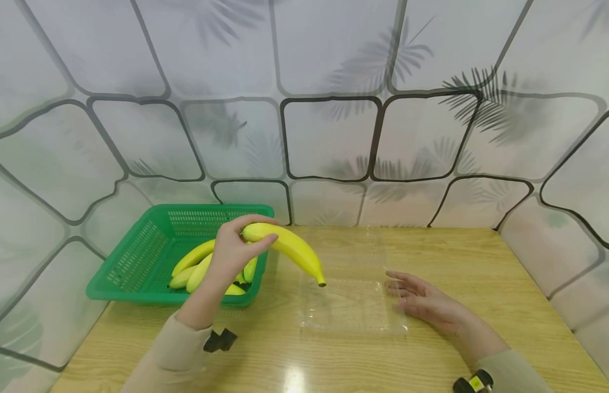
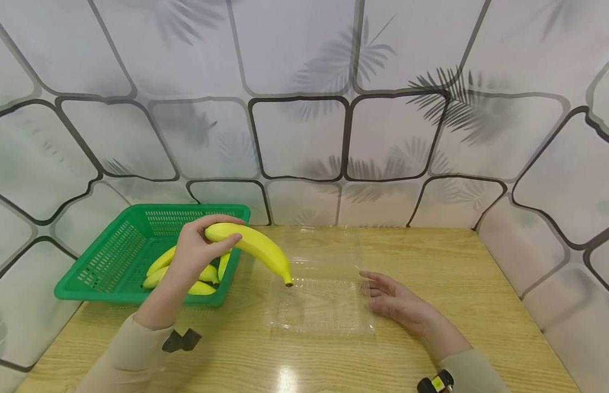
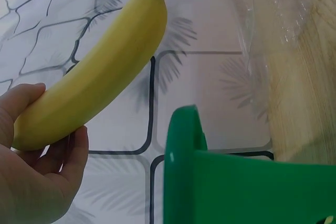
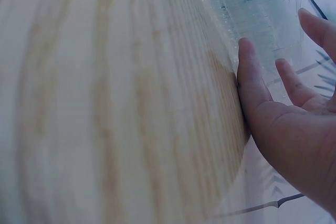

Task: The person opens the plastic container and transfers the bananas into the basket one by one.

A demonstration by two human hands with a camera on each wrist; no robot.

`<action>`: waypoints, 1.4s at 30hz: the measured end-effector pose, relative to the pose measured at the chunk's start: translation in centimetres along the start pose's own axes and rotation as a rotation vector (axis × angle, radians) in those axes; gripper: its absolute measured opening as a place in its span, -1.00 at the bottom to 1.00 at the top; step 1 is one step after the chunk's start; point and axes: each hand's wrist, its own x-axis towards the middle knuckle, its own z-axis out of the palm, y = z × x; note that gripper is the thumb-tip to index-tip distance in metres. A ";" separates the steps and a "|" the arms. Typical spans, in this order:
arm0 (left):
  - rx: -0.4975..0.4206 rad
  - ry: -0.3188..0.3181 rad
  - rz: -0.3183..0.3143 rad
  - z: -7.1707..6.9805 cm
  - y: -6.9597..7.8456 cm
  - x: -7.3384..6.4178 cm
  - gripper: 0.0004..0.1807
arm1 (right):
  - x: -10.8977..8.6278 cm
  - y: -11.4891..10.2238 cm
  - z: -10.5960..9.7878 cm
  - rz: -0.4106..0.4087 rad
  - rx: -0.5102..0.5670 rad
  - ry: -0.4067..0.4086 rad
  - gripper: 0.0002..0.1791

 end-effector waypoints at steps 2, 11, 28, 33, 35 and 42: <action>-0.010 0.012 -0.016 -0.4 0.0 -0.1 -0.71 | 0.0 0.0 0.0 -0.001 -0.005 0.005 -0.31; -0.051 0.087 -0.044 -2.1 0.3 -0.4 -0.69 | 0.0 0.0 0.1 0.015 -0.011 0.031 -0.28; -0.066 0.185 -0.074 -4.7 -0.2 -0.9 -0.66 | 0.0 0.0 0.0 0.010 0.002 0.014 -0.29; -0.070 0.214 -0.078 -5.5 -0.6 -1.1 -0.66 | 0.0 0.0 0.0 0.006 -0.007 0.012 -0.29; -0.074 0.225 -0.088 -5.8 -0.8 -1.2 -0.67 | 0.0 0.0 -0.1 0.007 -0.005 0.010 -0.29; -0.077 0.270 -0.145 -7.0 -1.6 -1.6 -0.67 | 0.0 0.0 -0.1 0.009 0.006 0.007 -0.30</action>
